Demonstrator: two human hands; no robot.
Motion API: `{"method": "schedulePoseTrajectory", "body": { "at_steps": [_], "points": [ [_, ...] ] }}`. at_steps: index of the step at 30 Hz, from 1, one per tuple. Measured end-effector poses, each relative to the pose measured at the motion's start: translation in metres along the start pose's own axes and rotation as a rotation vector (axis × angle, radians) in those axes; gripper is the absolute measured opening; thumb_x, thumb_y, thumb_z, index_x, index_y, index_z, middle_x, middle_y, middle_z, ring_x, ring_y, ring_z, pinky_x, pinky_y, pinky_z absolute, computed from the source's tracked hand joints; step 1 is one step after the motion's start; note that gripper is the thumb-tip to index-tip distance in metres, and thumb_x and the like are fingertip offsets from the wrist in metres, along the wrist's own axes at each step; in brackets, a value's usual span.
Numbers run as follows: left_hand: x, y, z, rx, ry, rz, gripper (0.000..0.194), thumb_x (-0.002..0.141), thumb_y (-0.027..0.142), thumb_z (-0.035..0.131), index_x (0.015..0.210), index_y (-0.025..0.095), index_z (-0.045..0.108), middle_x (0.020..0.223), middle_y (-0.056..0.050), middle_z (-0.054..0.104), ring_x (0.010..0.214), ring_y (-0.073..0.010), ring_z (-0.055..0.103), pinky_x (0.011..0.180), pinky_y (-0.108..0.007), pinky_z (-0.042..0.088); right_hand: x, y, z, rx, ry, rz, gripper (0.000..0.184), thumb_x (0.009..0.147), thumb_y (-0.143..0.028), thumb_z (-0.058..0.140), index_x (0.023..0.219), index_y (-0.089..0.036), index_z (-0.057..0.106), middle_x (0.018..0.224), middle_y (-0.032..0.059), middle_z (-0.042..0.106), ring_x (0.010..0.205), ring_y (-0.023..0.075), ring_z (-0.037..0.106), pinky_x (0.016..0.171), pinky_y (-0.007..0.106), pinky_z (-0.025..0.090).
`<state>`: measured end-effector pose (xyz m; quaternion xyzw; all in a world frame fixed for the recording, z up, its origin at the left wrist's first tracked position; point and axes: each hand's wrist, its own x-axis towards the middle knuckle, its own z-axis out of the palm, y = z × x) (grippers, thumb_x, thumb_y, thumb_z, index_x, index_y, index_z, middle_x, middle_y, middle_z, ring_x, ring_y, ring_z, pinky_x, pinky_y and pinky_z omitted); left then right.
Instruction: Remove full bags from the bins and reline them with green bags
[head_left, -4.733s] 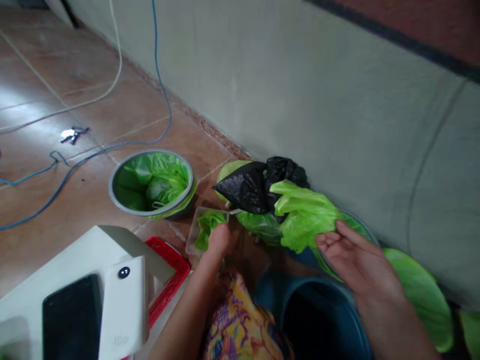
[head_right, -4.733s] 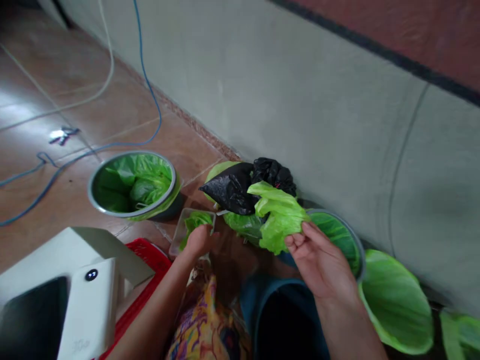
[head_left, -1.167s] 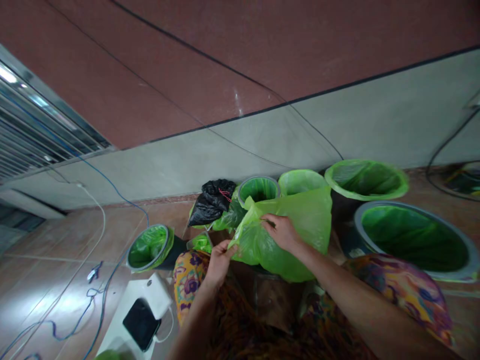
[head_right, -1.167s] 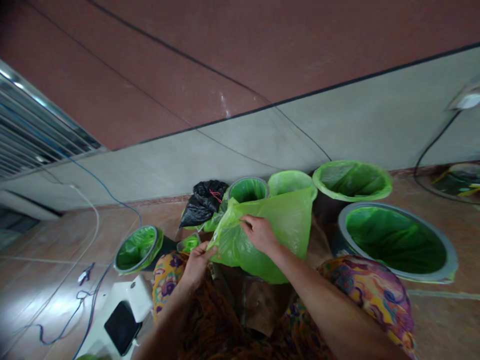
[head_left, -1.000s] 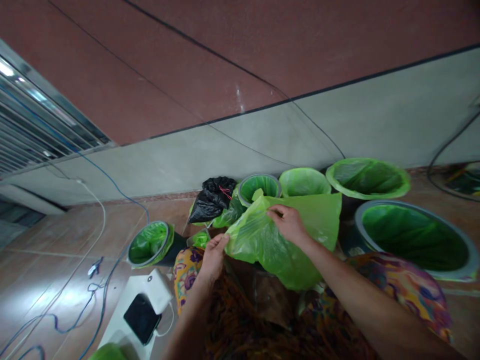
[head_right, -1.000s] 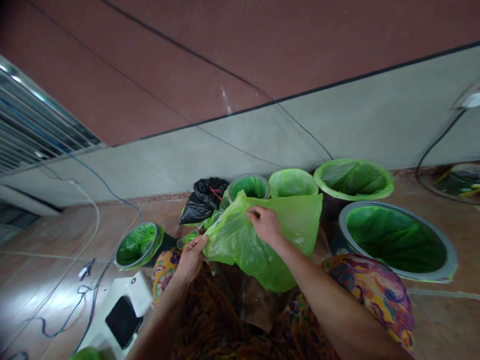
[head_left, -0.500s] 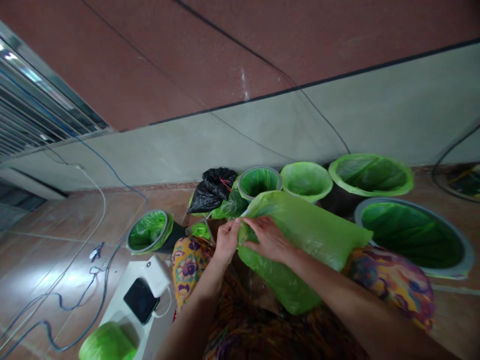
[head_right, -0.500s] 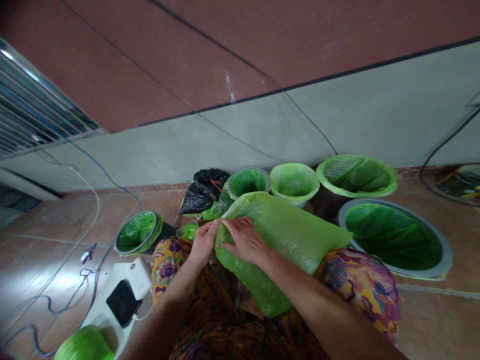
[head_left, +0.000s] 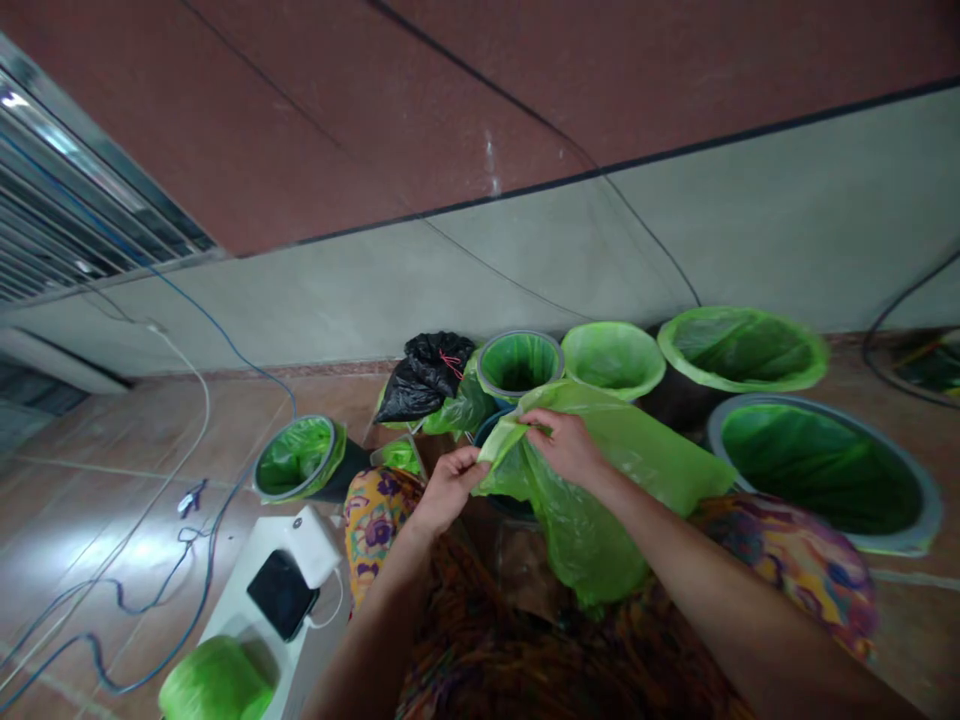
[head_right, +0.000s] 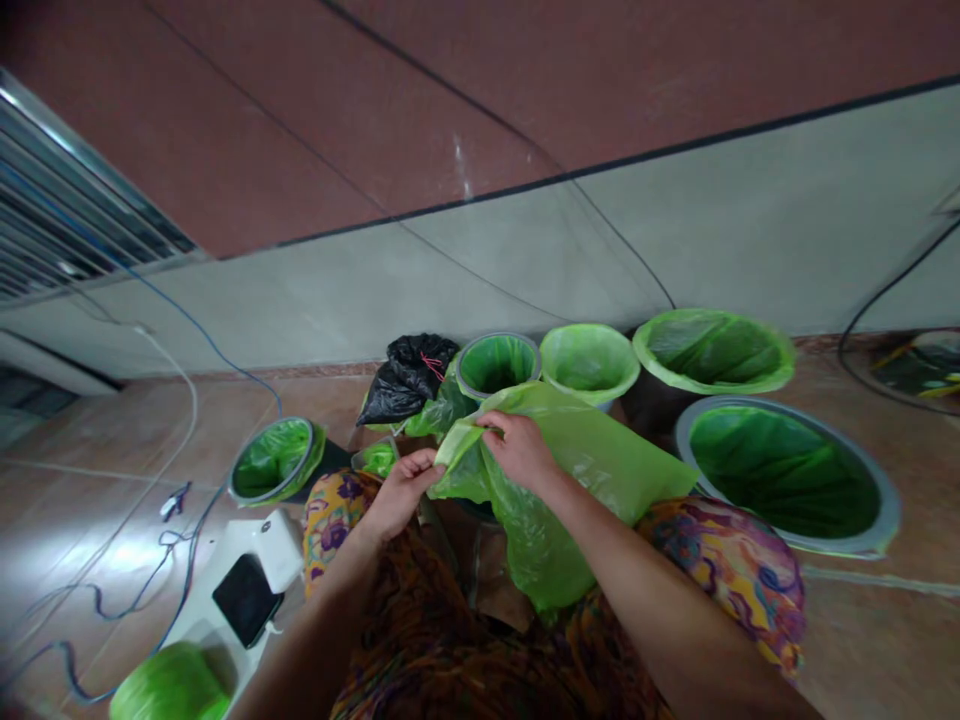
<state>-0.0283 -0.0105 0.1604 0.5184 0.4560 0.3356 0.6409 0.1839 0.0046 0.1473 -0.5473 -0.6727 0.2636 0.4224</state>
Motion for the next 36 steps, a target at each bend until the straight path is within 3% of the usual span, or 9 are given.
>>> {"method": "schedulePoseTrajectory", "body": {
  "at_steps": [4,7,10,14,18,22,25,28,36],
  "points": [
    [0.004,0.0,-0.007,0.001,0.172,0.042,0.038,0.073,0.052,0.072,0.077,0.016,0.062,0.063,0.002,0.057,0.055,-0.0079,0.045,0.054,-0.02,0.036,0.006,0.01,-0.007,-0.054,0.021,0.054,0.021,0.082,-0.015,0.055,0.093,-0.022,0.071,0.09,0.0028,0.076,0.08,0.0185,0.069,0.079,0.032,0.053],
    [0.009,0.0,-0.008,0.066,0.252,0.08,0.038,0.075,0.054,0.069,0.075,0.017,0.06,0.058,0.004,0.051,0.052,-0.0071,0.039,0.05,-0.02,0.03,0.007,0.005,-0.014,-0.115,0.103,-0.029,0.033,0.078,-0.01,0.052,0.105,-0.019,0.068,0.104,0.0084,0.073,0.097,0.0227,0.066,0.092,0.04,0.051],
    [0.013,0.002,0.0,0.176,0.188,0.123,0.036,0.078,0.05,0.067,0.069,0.017,0.059,0.057,0.005,0.045,0.052,-0.0072,0.034,0.05,-0.021,0.027,0.003,-0.013,-0.019,-0.047,0.083,-0.245,0.047,0.079,-0.01,0.05,0.124,-0.02,0.06,0.128,0.0102,0.062,0.122,0.0242,0.055,0.107,0.044,0.042],
    [0.015,0.012,0.017,0.276,0.064,0.203,0.032,0.079,0.041,0.067,0.062,0.016,0.058,0.057,0.004,0.043,0.057,-0.0082,0.035,0.054,-0.021,0.029,-0.006,-0.031,-0.012,-0.048,-0.103,-0.356,0.038,0.09,-0.025,0.052,0.127,-0.022,0.059,0.125,0.0099,0.064,0.121,0.0242,0.054,0.106,0.045,0.042],
    [0.015,0.018,0.026,0.245,-0.013,0.216,0.028,0.08,0.04,0.066,0.068,0.015,0.064,0.061,0.003,0.048,0.06,-0.0087,0.039,0.058,-0.021,0.032,-0.006,-0.028,-0.005,-0.151,-0.19,-0.306,0.026,0.092,-0.028,0.053,0.112,-0.019,0.068,0.105,0.0108,0.07,0.106,0.0245,0.06,0.099,0.045,0.044],
    [0.009,0.015,0.025,0.056,-0.1,0.053,0.032,0.079,0.047,0.069,0.078,0.015,0.065,0.062,0.003,0.053,0.056,-0.0076,0.042,0.057,-0.02,0.036,-0.001,-0.021,-0.012,-0.056,-0.201,-0.238,0.021,0.089,-0.02,0.055,0.102,-0.02,0.071,0.097,0.0065,0.073,0.095,0.0202,0.063,0.092,0.038,0.048],
    [0.003,0.01,0.022,-0.031,-0.202,-0.065,0.036,0.073,0.047,0.075,0.085,0.014,0.066,0.071,0.0,0.061,0.06,-0.0095,0.051,0.06,-0.022,0.041,0.002,-0.018,-0.021,0.039,-0.145,-0.179,0.022,0.088,-0.017,0.054,0.099,-0.021,0.072,0.097,0.0046,0.073,0.094,0.0182,0.064,0.089,0.034,0.049],
    [-0.002,0.009,0.017,-0.023,-0.249,-0.1,0.037,0.072,0.047,0.076,0.085,0.013,0.068,0.073,-0.001,0.063,0.062,-0.0108,0.054,0.064,-0.024,0.044,0.005,-0.013,-0.032,0.098,-0.056,-0.113,0.021,0.088,-0.022,0.055,0.099,-0.022,0.072,0.097,0.004,0.072,0.093,0.0176,0.065,0.086,0.032,0.051],
    [-0.01,0.031,-0.015,0.077,-0.17,-0.051,0.031,0.076,0.045,0.073,0.081,0.014,0.071,0.071,-0.001,0.063,0.063,-0.0107,0.053,0.064,-0.022,0.043,0.016,0.015,-0.067,0.015,0.138,-0.013,0.022,0.087,-0.032,0.057,0.101,-0.023,0.071,0.097,0.0041,0.073,0.089,0.0197,0.066,0.084,0.035,0.051]
  ]
}}
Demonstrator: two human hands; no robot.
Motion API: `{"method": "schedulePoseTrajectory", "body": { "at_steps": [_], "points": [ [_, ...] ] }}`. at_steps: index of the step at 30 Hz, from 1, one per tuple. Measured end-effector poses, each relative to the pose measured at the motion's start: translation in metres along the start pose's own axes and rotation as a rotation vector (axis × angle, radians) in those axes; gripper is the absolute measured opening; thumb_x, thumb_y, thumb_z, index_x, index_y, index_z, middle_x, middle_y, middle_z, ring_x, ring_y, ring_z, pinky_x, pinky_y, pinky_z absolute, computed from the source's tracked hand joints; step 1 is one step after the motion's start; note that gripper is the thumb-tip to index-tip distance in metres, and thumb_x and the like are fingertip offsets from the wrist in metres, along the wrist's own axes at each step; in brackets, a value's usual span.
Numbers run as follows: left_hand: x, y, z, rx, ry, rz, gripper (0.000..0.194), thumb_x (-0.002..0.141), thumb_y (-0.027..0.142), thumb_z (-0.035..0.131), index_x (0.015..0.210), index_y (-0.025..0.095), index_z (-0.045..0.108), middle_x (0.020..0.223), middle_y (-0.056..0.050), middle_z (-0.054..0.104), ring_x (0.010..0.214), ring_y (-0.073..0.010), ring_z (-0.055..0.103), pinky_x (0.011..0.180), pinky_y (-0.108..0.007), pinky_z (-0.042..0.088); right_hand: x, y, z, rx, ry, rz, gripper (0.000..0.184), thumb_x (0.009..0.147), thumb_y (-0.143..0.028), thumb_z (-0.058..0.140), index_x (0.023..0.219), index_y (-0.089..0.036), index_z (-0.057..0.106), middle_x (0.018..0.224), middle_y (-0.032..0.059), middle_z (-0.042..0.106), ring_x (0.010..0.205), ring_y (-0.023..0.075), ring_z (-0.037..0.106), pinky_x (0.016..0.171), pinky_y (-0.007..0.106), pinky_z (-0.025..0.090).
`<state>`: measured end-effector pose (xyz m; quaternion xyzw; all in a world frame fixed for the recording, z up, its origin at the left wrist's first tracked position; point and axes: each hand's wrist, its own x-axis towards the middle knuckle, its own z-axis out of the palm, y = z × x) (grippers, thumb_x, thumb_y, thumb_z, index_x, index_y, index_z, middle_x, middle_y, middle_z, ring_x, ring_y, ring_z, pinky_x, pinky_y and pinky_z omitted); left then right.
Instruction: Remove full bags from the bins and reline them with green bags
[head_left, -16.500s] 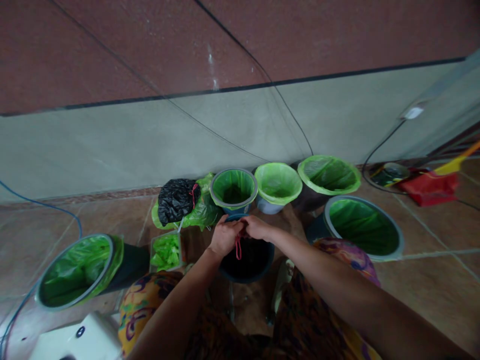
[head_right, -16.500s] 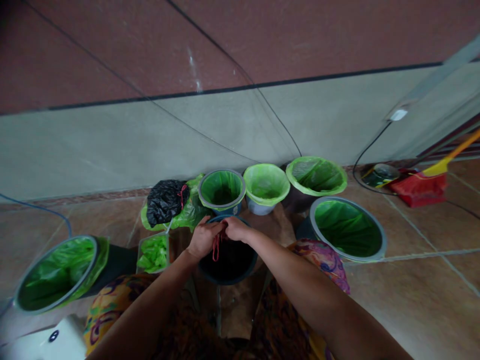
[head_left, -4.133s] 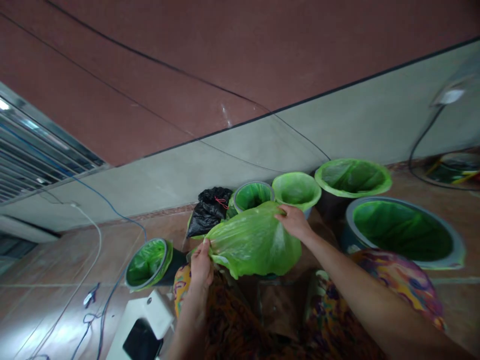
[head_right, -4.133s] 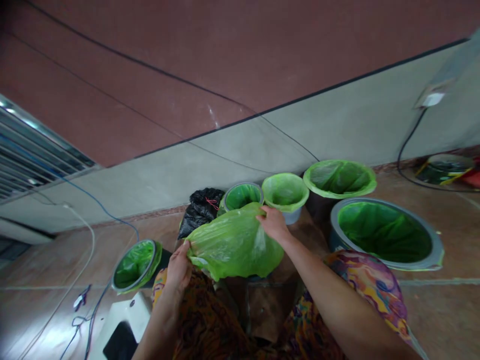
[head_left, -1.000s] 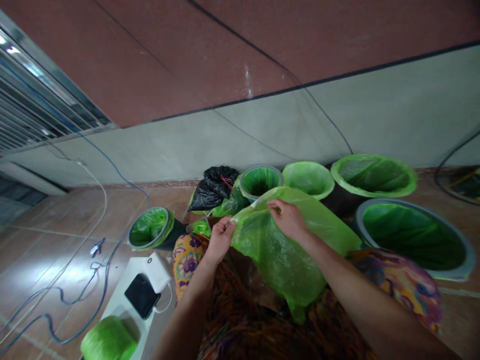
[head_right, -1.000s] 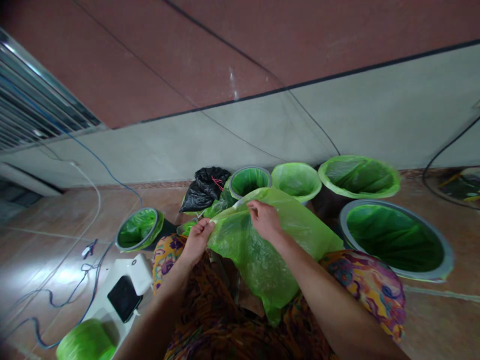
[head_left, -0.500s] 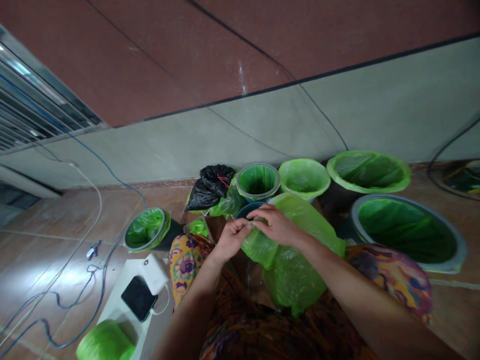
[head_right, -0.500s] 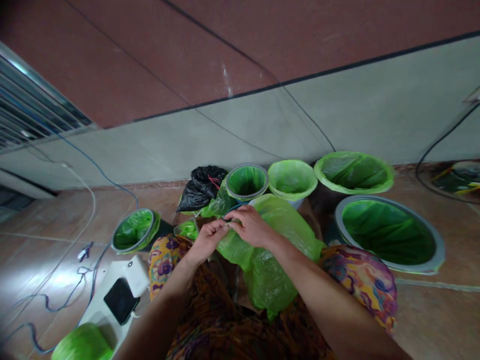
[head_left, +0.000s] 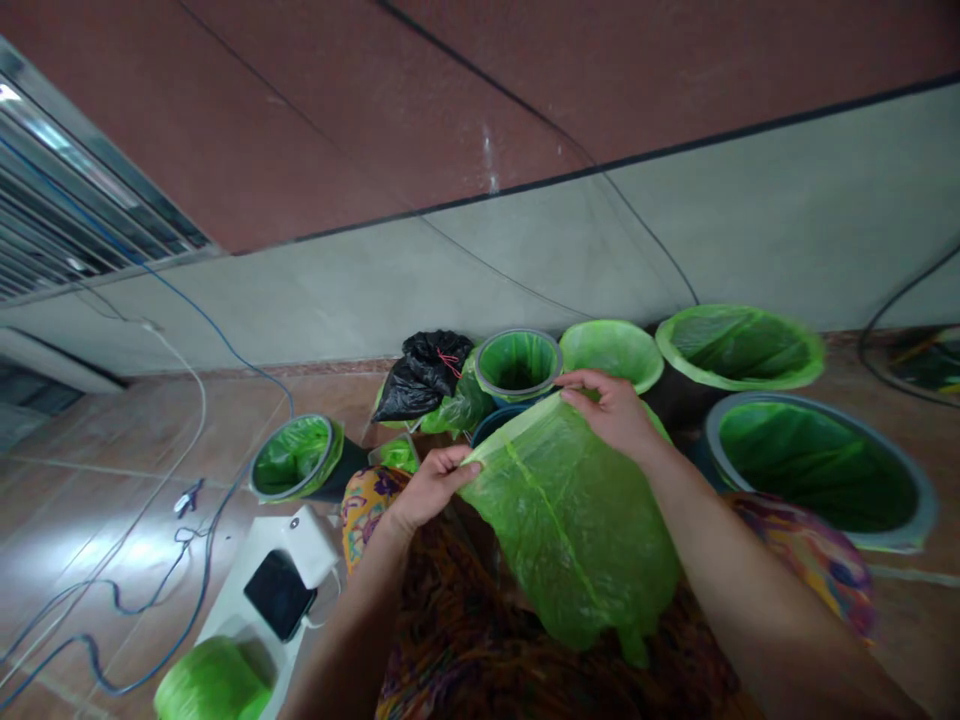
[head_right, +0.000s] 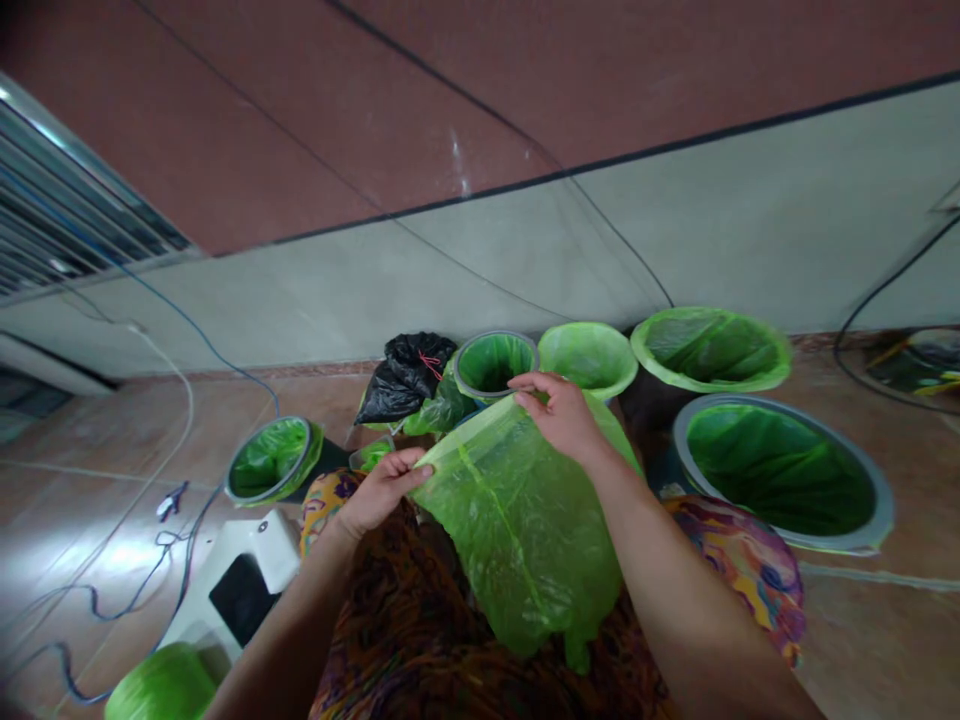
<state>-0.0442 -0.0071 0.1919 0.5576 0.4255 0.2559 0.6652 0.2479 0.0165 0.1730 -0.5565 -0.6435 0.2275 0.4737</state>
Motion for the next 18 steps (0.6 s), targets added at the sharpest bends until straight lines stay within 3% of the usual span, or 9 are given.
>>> {"method": "schedulePoseTrajectory", "body": {
  "at_steps": [5,7,9,13,18],
  "points": [
    [0.001,0.001,-0.012,0.086,0.094,0.027,0.032,0.077,0.046,0.071,0.079,0.015,0.071,0.068,0.0,0.061,0.061,-0.0108,0.05,0.059,-0.021,0.041,0.004,0.025,-0.007,-0.342,0.238,0.029,0.021,0.088,-0.03,0.052,0.092,-0.022,0.071,0.084,0.0078,0.071,0.085,0.024,0.064,0.086,0.042,0.049],
    [0.004,-0.001,-0.011,0.108,0.121,0.035,0.032,0.078,0.047,0.069,0.08,0.015,0.071,0.068,-0.001,0.061,0.061,-0.011,0.05,0.056,-0.021,0.04,0.004,0.024,-0.004,-0.434,0.303,0.001,0.02,0.088,-0.028,0.052,0.094,-0.021,0.07,0.088,0.0097,0.071,0.093,0.0265,0.062,0.093,0.046,0.046],
    [0.008,-0.004,-0.008,0.126,0.124,0.046,0.034,0.079,0.049,0.067,0.078,0.015,0.07,0.067,0.0,0.06,0.059,-0.0106,0.048,0.054,-0.021,0.038,0.002,0.014,0.002,-0.419,0.28,-0.05,0.023,0.089,-0.028,0.051,0.102,-0.02,0.069,0.1,0.0116,0.07,0.102,0.0278,0.061,0.098,0.047,0.044],
    [0.016,-0.006,0.0,0.165,0.114,0.079,0.038,0.08,0.052,0.066,0.07,0.015,0.065,0.062,0.002,0.053,0.055,-0.008,0.041,0.051,-0.02,0.033,-0.005,-0.019,0.02,-0.146,-0.03,-0.129,0.031,0.093,-0.034,0.049,0.116,-0.02,0.064,0.117,0.0102,0.068,0.11,0.0234,0.061,0.098,0.04,0.046],
    [0.021,-0.004,0.009,0.154,0.069,0.037,0.043,0.079,0.054,0.065,0.066,0.015,0.057,0.059,0.004,0.047,0.054,-0.0067,0.04,0.051,-0.019,0.032,-0.014,-0.037,0.041,0.073,-0.449,-0.019,0.029,0.09,-0.037,0.055,0.11,-0.02,0.068,0.106,0.0072,0.073,0.096,0.02,0.067,0.085,0.033,0.05]
  ]
}}
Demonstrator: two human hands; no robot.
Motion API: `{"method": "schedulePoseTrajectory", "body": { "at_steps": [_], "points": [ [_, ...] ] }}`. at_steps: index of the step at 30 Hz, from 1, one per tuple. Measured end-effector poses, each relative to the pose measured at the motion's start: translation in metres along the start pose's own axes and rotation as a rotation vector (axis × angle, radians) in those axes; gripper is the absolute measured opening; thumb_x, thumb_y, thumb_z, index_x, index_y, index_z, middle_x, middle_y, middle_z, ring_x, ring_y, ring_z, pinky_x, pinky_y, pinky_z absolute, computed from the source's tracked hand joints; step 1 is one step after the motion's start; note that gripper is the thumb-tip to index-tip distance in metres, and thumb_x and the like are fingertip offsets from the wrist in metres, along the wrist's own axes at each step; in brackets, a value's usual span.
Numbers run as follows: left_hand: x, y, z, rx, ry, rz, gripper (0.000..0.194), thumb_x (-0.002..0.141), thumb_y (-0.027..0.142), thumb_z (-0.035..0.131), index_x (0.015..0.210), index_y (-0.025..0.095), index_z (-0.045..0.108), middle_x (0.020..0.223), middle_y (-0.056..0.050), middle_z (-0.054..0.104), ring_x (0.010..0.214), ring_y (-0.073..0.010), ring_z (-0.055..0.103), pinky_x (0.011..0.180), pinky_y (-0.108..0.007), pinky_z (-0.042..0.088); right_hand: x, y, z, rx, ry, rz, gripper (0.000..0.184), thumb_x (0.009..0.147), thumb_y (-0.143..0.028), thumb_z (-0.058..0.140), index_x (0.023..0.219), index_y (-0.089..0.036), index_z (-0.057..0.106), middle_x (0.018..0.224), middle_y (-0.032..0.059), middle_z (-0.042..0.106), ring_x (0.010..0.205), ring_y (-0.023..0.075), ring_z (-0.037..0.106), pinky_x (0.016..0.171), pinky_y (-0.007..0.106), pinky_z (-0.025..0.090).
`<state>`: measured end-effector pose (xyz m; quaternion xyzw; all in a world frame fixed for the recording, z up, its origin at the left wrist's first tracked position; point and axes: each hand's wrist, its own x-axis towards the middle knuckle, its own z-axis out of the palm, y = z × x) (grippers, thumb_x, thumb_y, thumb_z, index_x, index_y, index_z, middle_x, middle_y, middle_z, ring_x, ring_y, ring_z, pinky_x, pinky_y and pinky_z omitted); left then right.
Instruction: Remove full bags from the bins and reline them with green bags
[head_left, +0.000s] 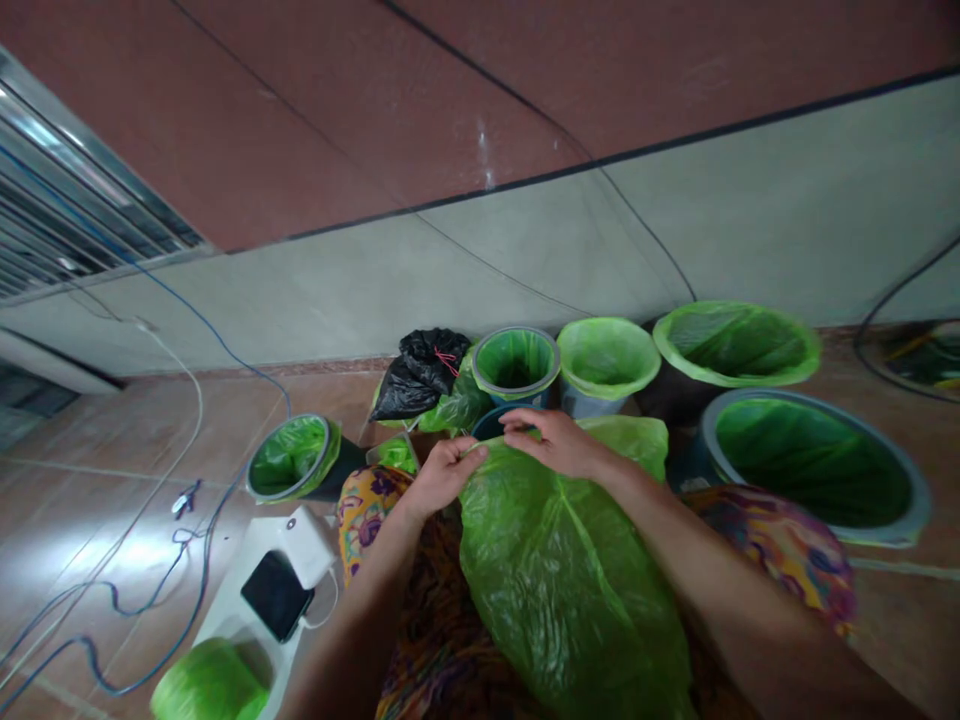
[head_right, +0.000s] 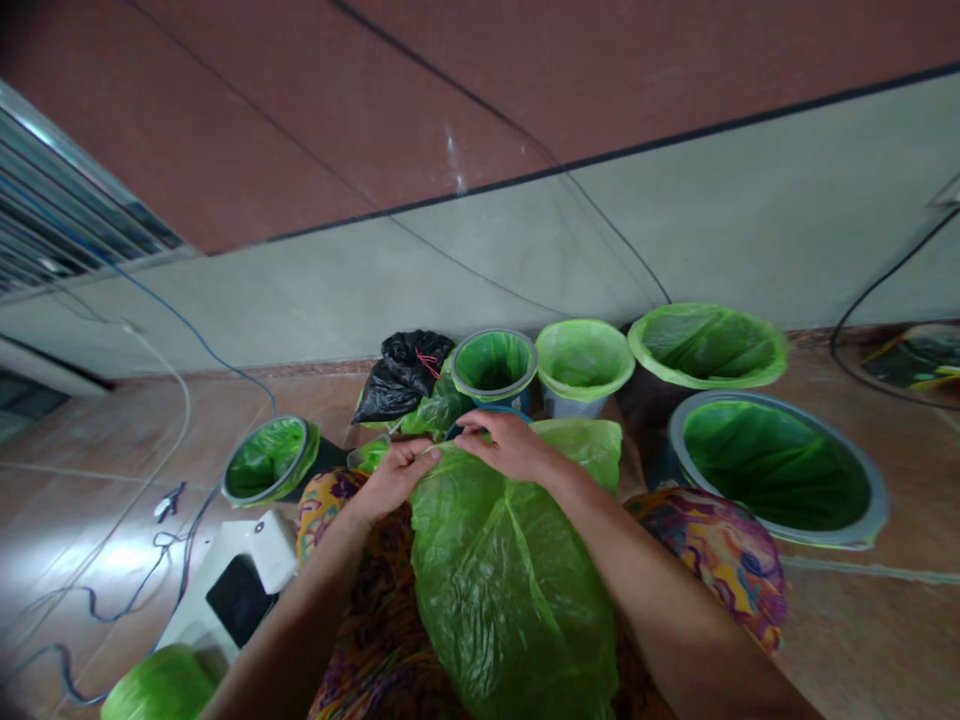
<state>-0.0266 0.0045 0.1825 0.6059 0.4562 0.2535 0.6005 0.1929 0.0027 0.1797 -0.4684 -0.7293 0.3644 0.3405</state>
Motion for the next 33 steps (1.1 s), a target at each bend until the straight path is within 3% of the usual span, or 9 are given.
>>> {"method": "schedulePoseTrajectory", "body": {
  "at_steps": [3,12,15,17,20,22,26,29,33],
  "points": [
    [-0.001,0.003,0.003,-0.049,0.006,-0.04,0.044,0.079,0.055,0.065,0.068,0.014,0.056,0.058,0.005,0.047,0.051,-0.0056,0.039,0.049,-0.018,0.031,0.001,0.003,0.004,0.04,-0.093,0.055,0.021,0.088,-0.033,0.058,0.094,-0.019,0.071,0.086,0.0034,0.073,0.078,0.017,0.066,0.073,0.029,0.048],
    [-0.012,0.001,-0.012,-0.08,0.013,-0.101,0.038,0.074,0.05,0.073,0.072,0.012,0.065,0.06,0.003,0.056,0.052,-0.0068,0.046,0.051,-0.019,0.035,0.002,0.023,-0.02,0.061,0.017,0.129,0.025,0.085,-0.037,0.057,0.08,-0.016,0.07,0.073,0.0016,0.067,0.067,0.014,0.057,0.063,0.026,0.041],
    [-0.011,-0.001,-0.013,-0.072,0.022,-0.09,0.039,0.073,0.05,0.073,0.071,0.012,0.065,0.061,0.002,0.057,0.054,-0.0076,0.048,0.053,-0.02,0.037,0.002,0.027,-0.025,0.032,-0.056,0.171,0.027,0.086,-0.039,0.057,0.087,-0.016,0.071,0.077,0.0033,0.07,0.069,0.0157,0.06,0.065,0.027,0.044],
    [-0.009,-0.002,-0.01,-0.038,0.006,-0.078,0.04,0.075,0.052,0.071,0.069,0.012,0.065,0.06,0.003,0.055,0.053,-0.0071,0.045,0.052,-0.02,0.035,0.002,0.026,-0.023,0.056,-0.09,0.173,0.031,0.086,-0.042,0.059,0.1,-0.017,0.07,0.091,0.0065,0.073,0.081,0.0184,0.065,0.073,0.029,0.048],
    [-0.005,-0.003,0.0,0.049,-0.039,-0.033,0.043,0.079,0.053,0.066,0.065,0.012,0.062,0.056,0.004,0.047,0.051,-0.0057,0.038,0.049,-0.02,0.029,0.001,0.018,-0.014,0.144,-0.141,0.141,0.043,0.086,-0.046,0.061,0.119,-0.019,0.064,0.112,0.01,0.071,0.1,0.0209,0.066,0.084,0.032,0.049],
    [-0.001,-0.005,0.008,0.102,-0.07,0.022,0.043,0.081,0.051,0.064,0.062,0.013,0.06,0.055,0.005,0.042,0.052,-0.0052,0.034,0.049,-0.02,0.025,0.0,0.013,-0.005,0.163,-0.205,0.131,0.045,0.086,-0.047,0.061,0.122,-0.019,0.063,0.112,0.0096,0.071,0.098,0.0205,0.066,0.084,0.031,0.05],
    [0.004,-0.01,0.017,0.163,-0.076,0.094,0.043,0.082,0.048,0.064,0.059,0.013,0.057,0.057,0.005,0.039,0.056,-0.0054,0.033,0.052,-0.02,0.026,0.0,0.009,0.007,0.093,-0.287,0.116,0.029,0.085,-0.041,0.06,0.099,-0.018,0.072,0.086,0.0043,0.074,0.076,0.0169,0.065,0.068,0.027,0.046],
    [0.004,-0.015,0.015,0.081,-0.054,0.01,0.038,0.081,0.048,0.064,0.069,0.012,0.064,0.06,0.004,0.047,0.056,-0.0065,0.039,0.052,-0.02,0.031,0.001,0.012,0.006,0.074,-0.241,0.128,0.024,0.085,-0.035,0.057,0.084,-0.016,0.071,0.073,0.0018,0.07,0.067,0.0139,0.06,0.061,0.024,0.041],
    [0.001,-0.019,0.007,0.002,0.001,-0.061,0.037,0.078,0.049,0.068,0.075,0.012,0.068,0.063,0.001,0.056,0.056,-0.0079,0.046,0.052,-0.02,0.035,0.003,0.014,-0.002,0.036,-0.177,0.16,0.023,0.084,-0.034,0.058,0.082,-0.016,0.07,0.072,0.0016,0.069,0.064,0.0127,0.057,0.06,0.024,0.037]
  ]
}}
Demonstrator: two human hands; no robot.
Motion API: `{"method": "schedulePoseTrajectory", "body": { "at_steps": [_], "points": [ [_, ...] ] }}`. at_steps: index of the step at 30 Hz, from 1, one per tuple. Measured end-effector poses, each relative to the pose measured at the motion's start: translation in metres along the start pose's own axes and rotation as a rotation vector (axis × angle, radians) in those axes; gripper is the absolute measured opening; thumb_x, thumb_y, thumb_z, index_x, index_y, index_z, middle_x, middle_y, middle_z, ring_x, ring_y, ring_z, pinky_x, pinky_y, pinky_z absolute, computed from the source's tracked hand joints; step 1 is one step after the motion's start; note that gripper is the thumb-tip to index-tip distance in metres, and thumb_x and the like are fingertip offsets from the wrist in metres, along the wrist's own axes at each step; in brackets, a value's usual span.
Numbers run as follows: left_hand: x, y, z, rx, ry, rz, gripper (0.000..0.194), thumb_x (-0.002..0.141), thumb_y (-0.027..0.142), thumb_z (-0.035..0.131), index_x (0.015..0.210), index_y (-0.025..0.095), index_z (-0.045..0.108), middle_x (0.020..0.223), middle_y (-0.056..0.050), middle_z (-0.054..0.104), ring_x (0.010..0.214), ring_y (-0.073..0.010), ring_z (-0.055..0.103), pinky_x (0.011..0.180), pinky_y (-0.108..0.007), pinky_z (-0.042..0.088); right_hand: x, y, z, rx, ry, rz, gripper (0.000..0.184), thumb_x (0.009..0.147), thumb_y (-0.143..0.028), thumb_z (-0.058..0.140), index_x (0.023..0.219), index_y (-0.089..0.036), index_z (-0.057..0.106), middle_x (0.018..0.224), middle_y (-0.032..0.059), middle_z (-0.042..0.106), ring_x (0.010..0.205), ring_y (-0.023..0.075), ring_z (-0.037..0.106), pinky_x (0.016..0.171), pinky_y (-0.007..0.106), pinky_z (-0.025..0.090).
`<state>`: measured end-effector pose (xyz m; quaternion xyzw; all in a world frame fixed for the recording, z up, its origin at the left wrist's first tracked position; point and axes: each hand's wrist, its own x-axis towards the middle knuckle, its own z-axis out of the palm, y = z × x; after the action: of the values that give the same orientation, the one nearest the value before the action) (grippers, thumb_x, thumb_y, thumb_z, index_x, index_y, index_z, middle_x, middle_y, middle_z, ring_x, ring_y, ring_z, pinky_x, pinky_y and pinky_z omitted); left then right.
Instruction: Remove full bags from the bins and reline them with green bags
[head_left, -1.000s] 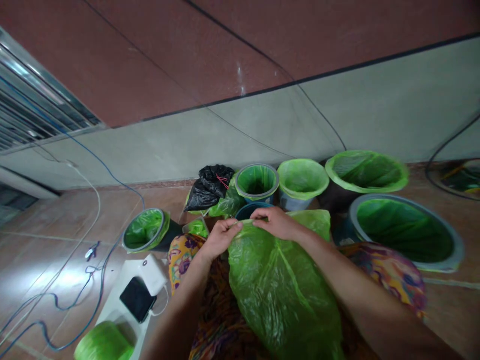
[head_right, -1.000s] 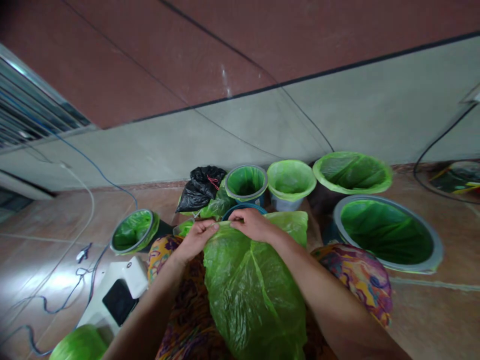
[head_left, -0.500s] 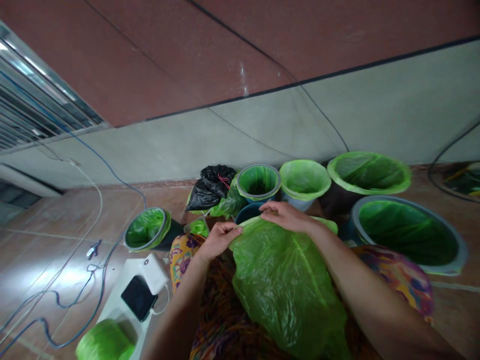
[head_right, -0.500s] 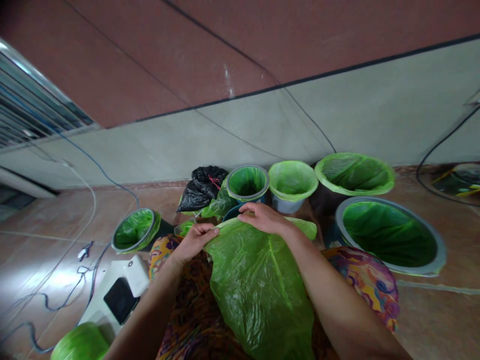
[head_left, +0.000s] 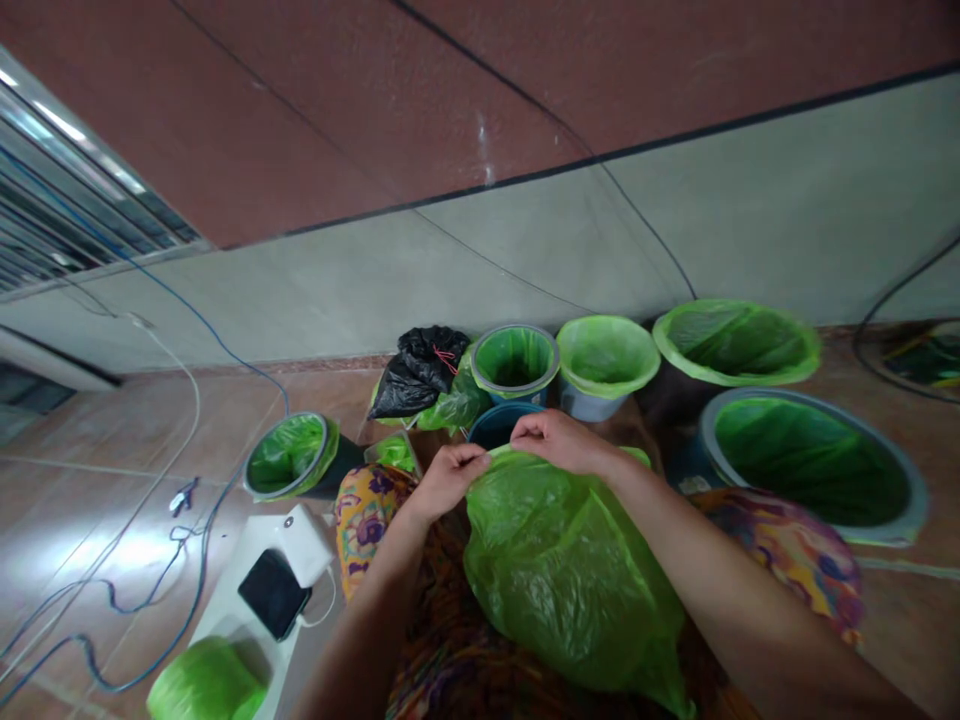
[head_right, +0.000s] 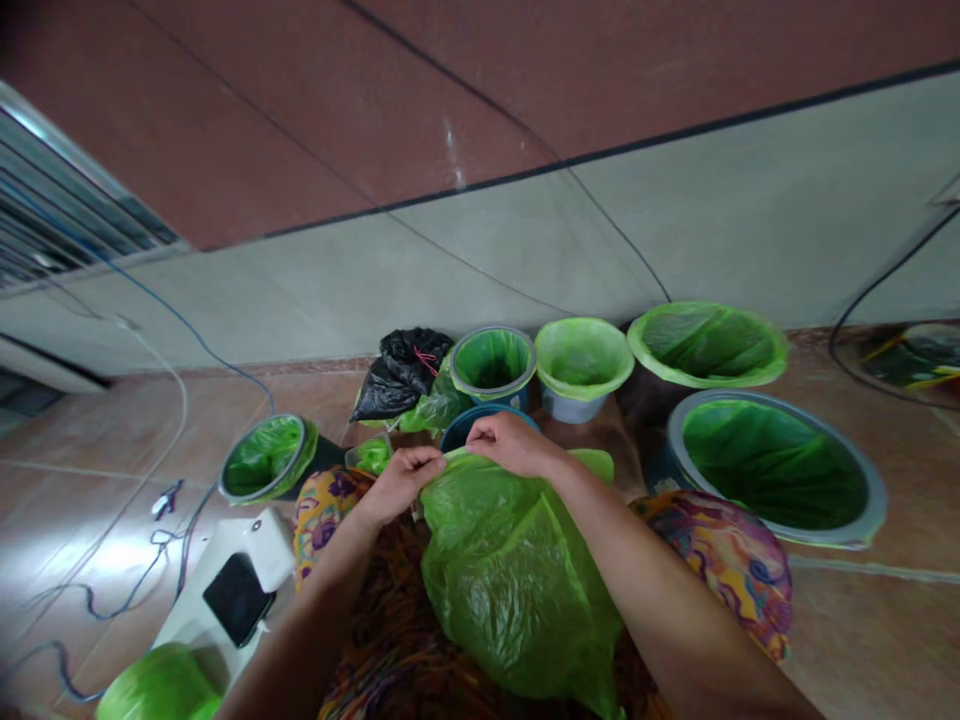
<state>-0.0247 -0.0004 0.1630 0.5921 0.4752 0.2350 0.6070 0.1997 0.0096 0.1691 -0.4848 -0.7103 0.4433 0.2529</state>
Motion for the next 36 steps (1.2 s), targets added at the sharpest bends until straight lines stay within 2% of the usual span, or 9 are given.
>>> {"method": "schedulePoseTrajectory", "body": {
  "at_steps": [9,13,16,19,23,27,30,34,36],
  "points": [
    [-0.001,0.003,0.007,-0.063,0.037,0.013,0.037,0.076,0.05,0.07,0.076,0.013,0.068,0.059,0.003,0.055,0.051,-0.0059,0.043,0.051,-0.019,0.035,0.0,-0.006,0.001,-0.093,-0.023,0.028,0.04,0.09,-0.049,0.05,0.098,-0.016,0.073,0.076,0.0037,0.07,0.066,0.015,0.06,0.062,0.026,0.04],
    [0.001,0.003,0.012,-0.012,0.029,0.074,0.038,0.078,0.05,0.068,0.076,0.013,0.07,0.061,0.002,0.055,0.055,-0.0066,0.043,0.052,-0.019,0.034,-0.001,-0.004,0.01,-0.038,-0.053,-0.054,0.043,0.084,-0.049,0.061,0.115,-0.021,0.068,0.106,0.0071,0.072,0.093,0.0209,0.065,0.082,0.03,0.047],
    [0.001,0.005,0.012,0.013,0.103,0.145,0.035,0.075,0.048,0.071,0.072,0.013,0.071,0.068,0.0,0.059,0.064,-0.0095,0.049,0.059,-0.02,0.04,-0.001,0.001,0.014,-0.074,-0.039,-0.112,0.028,0.079,-0.037,0.069,0.101,-0.021,0.072,0.113,0.0076,0.069,0.102,0.0229,0.063,0.09,0.033,0.046],
    [-0.001,0.009,0.01,-0.022,0.146,0.148,0.034,0.072,0.046,0.075,0.069,0.013,0.07,0.068,0.0,0.058,0.065,-0.0094,0.049,0.06,-0.02,0.04,0.0,0.001,0.012,-0.077,-0.031,-0.129,0.013,0.079,-0.03,0.066,0.083,-0.019,0.072,0.104,0.0059,0.07,0.094,0.02,0.064,0.085,0.031,0.046],
    [-0.007,0.009,0.006,-0.205,0.053,0.015,0.038,0.073,0.049,0.074,0.077,0.012,0.067,0.064,0.002,0.057,0.055,-0.0065,0.046,0.055,-0.02,0.037,0.0,-0.003,0.005,-0.029,-0.054,-0.018,0.02,0.082,-0.035,0.061,0.083,-0.018,0.072,0.073,-0.0004,0.069,0.067,0.0134,0.059,0.064,0.025,0.042],
    [-0.008,0.004,0.005,-0.237,0.0,-0.021,0.041,0.076,0.053,0.071,0.075,0.013,0.06,0.061,0.004,0.054,0.05,-0.0048,0.043,0.05,-0.019,0.033,0.001,0.001,-0.002,-0.01,-0.061,0.021,0.027,0.082,-0.041,0.061,0.081,-0.016,0.072,0.069,-0.0003,0.068,0.064,0.0124,0.057,0.059,0.023,0.04],
    [-0.005,0.002,0.007,-0.171,-0.03,-0.012,0.041,0.078,0.054,0.067,0.075,0.014,0.057,0.06,0.005,0.051,0.05,-0.0045,0.041,0.049,-0.018,0.03,0.0,0.002,-0.004,0.007,-0.097,0.024,0.032,0.08,-0.045,0.063,0.088,-0.016,0.073,0.079,0.0022,0.072,0.07,0.0154,0.062,0.063,0.025,0.045],
    [0.001,0.001,0.011,-0.035,-0.028,0.05,0.041,0.08,0.053,0.064,0.073,0.014,0.056,0.059,0.005,0.047,0.052,-0.0049,0.038,0.049,-0.018,0.029,-0.002,-0.003,0.005,0.095,-0.086,-0.083,0.039,0.078,-0.047,0.069,0.107,-0.02,0.07,0.108,0.0063,0.072,0.097,0.0208,0.066,0.086,0.032,0.049],
    [0.003,0.0,0.014,0.023,-0.026,0.085,0.041,0.079,0.053,0.065,0.071,0.014,0.057,0.059,0.006,0.046,0.054,-0.0049,0.037,0.05,-0.018,0.028,-0.003,-0.005,0.011,0.128,-0.089,-0.118,0.038,0.08,-0.045,0.067,0.108,-0.02,0.069,0.108,0.007,0.072,0.098,0.0206,0.065,0.087,0.033,0.049]
  ]
}}
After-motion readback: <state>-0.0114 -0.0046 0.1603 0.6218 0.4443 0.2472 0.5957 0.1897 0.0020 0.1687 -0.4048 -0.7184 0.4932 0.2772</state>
